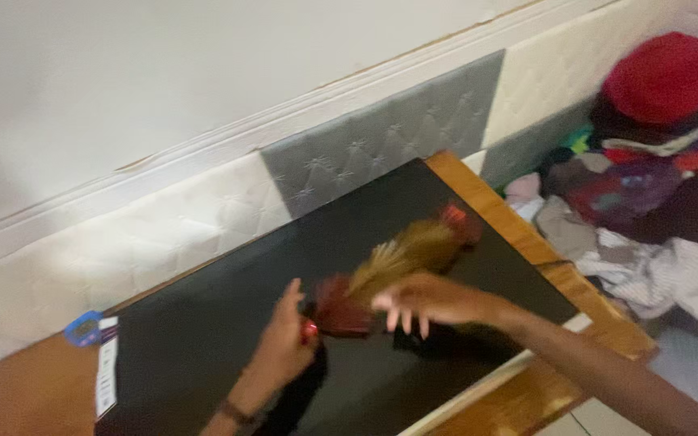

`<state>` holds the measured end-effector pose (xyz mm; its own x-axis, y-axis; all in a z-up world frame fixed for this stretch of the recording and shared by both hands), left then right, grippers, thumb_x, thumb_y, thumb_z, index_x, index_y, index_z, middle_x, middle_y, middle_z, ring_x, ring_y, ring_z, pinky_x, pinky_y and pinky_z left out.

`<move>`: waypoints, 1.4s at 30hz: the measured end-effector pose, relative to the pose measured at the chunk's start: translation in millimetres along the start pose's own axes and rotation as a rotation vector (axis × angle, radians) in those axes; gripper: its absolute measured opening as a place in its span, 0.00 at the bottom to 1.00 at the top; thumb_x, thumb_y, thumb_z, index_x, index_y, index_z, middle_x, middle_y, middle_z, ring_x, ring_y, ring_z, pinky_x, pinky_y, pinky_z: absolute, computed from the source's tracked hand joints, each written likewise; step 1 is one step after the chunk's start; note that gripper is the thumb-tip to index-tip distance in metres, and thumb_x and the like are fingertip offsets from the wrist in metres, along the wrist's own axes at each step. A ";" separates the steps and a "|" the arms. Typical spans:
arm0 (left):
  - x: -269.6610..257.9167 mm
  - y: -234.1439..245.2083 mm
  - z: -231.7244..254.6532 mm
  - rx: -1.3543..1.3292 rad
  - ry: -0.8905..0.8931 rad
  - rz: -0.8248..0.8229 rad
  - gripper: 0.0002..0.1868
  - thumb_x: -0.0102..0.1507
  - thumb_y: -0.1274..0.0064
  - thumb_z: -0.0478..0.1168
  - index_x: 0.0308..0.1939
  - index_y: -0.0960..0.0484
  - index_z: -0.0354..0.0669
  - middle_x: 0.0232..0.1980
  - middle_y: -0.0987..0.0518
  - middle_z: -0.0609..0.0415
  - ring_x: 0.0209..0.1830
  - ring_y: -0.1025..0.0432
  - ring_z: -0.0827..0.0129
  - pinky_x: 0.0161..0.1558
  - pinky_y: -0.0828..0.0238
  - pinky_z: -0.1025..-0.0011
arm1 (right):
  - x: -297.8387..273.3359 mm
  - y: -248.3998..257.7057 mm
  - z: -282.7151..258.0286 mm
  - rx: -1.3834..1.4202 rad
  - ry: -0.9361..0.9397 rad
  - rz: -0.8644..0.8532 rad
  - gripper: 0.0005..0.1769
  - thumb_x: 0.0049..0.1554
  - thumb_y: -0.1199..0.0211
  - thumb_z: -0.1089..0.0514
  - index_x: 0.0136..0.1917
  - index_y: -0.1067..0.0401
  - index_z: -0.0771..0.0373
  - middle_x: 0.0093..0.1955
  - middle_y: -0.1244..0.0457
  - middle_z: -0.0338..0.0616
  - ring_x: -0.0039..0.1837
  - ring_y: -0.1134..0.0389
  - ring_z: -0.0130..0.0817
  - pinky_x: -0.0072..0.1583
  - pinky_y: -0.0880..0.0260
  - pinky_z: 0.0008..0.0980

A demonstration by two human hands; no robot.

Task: The person uses a feather duster to clean a black surface on a wooden table. They repeatedly sweep the duster across the surface, moving it back and forth to remove dust.

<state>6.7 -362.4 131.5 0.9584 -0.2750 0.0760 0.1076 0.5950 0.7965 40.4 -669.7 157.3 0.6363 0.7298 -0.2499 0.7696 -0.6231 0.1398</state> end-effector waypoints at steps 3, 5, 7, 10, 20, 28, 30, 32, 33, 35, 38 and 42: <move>8.7 11.8 -23.7 0.058 0.011 0.013 0.26 0.59 0.38 0.37 0.59 0.28 0.43 0.56 0.23 0.47 0.52 0.23 0.56 0.59 0.28 0.59 | -3.4 48.7 -1.0 -0.311 0.253 0.431 0.27 0.66 0.47 0.41 0.63 0.25 0.63 0.54 0.27 0.49 0.55 0.26 0.38 0.54 0.25 0.38; 15.0 5.9 -20.7 0.075 -0.147 0.093 0.17 0.58 0.37 0.37 0.51 0.19 0.42 0.48 0.18 0.48 0.50 0.23 0.55 0.56 0.28 0.58 | -4.8 79.4 1.4 -0.623 0.402 0.672 0.25 0.65 0.47 0.41 0.64 0.26 0.60 0.60 0.29 0.47 0.64 0.28 0.41 0.67 0.33 0.43; 16.5 -2.1 -6.8 0.014 -0.289 0.211 0.19 0.56 0.39 0.35 0.50 0.20 0.37 0.47 0.19 0.45 0.46 0.25 0.52 0.50 0.28 0.57 | 3.3 102.7 14.2 -0.873 0.339 0.790 0.28 0.65 0.47 0.40 0.67 0.28 0.60 0.66 0.33 0.52 0.70 0.35 0.50 0.72 0.42 0.50; 27.9 -13.9 12.0 -0.043 -0.278 0.181 0.16 0.57 0.36 0.40 0.47 0.17 0.37 0.45 0.18 0.48 0.43 0.24 0.56 0.46 0.26 0.61 | 23.9 116.1 44.7 -1.262 0.306 0.799 0.31 0.66 0.50 0.40 0.74 0.35 0.60 0.75 0.43 0.61 0.76 0.46 0.61 0.73 0.50 0.58; 34.8 -27.1 13.3 -0.024 -0.359 -0.043 0.10 0.57 0.37 0.41 0.39 0.14 0.41 0.38 0.17 0.54 0.41 0.23 0.63 0.43 0.26 0.64 | -52.2 40.3 79.1 -1.380 0.062 0.680 0.34 0.67 0.56 0.42 0.82 0.50 0.55 0.81 0.54 0.60 0.80 0.56 0.61 0.75 0.60 0.65; 95.8 -37.7 8.0 0.083 -0.513 0.046 0.05 0.58 0.39 0.40 0.37 0.16 0.45 0.37 0.20 0.56 0.40 0.26 0.63 0.49 0.37 0.59 | -41.6 74.1 101.2 -1.495 -0.262 0.594 0.43 0.61 0.53 0.38 0.83 0.59 0.54 0.83 0.64 0.65 0.82 0.64 0.67 0.72 0.66 0.72; 119.4 -33.9 6.9 0.087 -0.528 0.106 0.07 0.58 0.38 0.39 0.38 0.15 0.44 0.36 0.20 0.54 0.40 0.26 0.62 0.50 0.37 0.58 | -28.6 97.2 102.6 -1.446 -0.274 0.585 0.42 0.65 0.55 0.37 0.84 0.61 0.54 0.83 0.66 0.68 0.82 0.67 0.70 0.71 0.67 0.76; 138.6 -32.6 3.6 0.104 -0.458 0.135 0.07 0.56 0.37 0.39 0.36 0.15 0.43 0.35 0.20 0.53 0.39 0.25 0.61 0.49 0.35 0.58 | -13.2 122.9 99.9 -1.298 -0.221 0.664 0.42 0.65 0.54 0.35 0.83 0.59 0.55 0.82 0.67 0.70 0.82 0.70 0.70 0.71 0.74 0.76; 146.2 -28.5 0.4 0.097 -0.453 0.152 0.07 0.56 0.36 0.39 0.35 0.15 0.42 0.35 0.19 0.53 0.38 0.25 0.59 0.47 0.34 0.58 | -2.5 130.4 97.8 -1.224 -0.188 0.701 0.42 0.65 0.53 0.33 0.82 0.58 0.55 0.82 0.68 0.71 0.82 0.72 0.71 0.72 0.77 0.76; 156.3 -17.4 -8.5 0.086 -0.440 0.187 0.07 0.56 0.35 0.40 0.34 0.15 0.42 0.36 0.19 0.51 0.38 0.24 0.56 0.42 0.31 0.58 | 16.7 135.2 92.7 -1.212 -0.085 0.791 0.40 0.66 0.54 0.33 0.81 0.51 0.58 0.82 0.65 0.74 0.82 0.70 0.71 0.74 0.76 0.74; 148.5 -2.4 -26.2 0.068 -0.445 0.227 0.08 0.54 0.34 0.39 0.35 0.14 0.41 0.34 0.19 0.48 0.35 0.23 0.53 0.39 0.28 0.58 | 46.8 127.6 84.7 -1.243 -0.057 0.907 0.36 0.66 0.57 0.34 0.77 0.41 0.58 0.82 0.59 0.67 0.83 0.66 0.67 0.76 0.77 0.76; 109.2 38.1 -78.7 0.045 -0.341 0.234 0.10 0.52 0.31 0.39 0.35 0.13 0.42 0.33 0.18 0.49 0.33 0.23 0.56 0.36 0.27 0.62 | 87.7 115.7 72.0 -1.329 0.056 0.913 0.32 0.67 0.57 0.38 0.71 0.34 0.62 0.77 0.53 0.66 0.80 0.61 0.69 0.70 0.74 0.81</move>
<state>136.3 -310.3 123.0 0.8122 -0.3753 0.4467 -0.1218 0.6397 0.7589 181.3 -698.0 82.5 0.8633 0.2979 0.4075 -0.3674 -0.1829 0.9119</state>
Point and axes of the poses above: each hand's wrist, its own x-axis towards the middle knuckle, its own y-axis out of the back of the hand, z = x × y, the point moved 2 cm from there along x, towards the middle knuckle
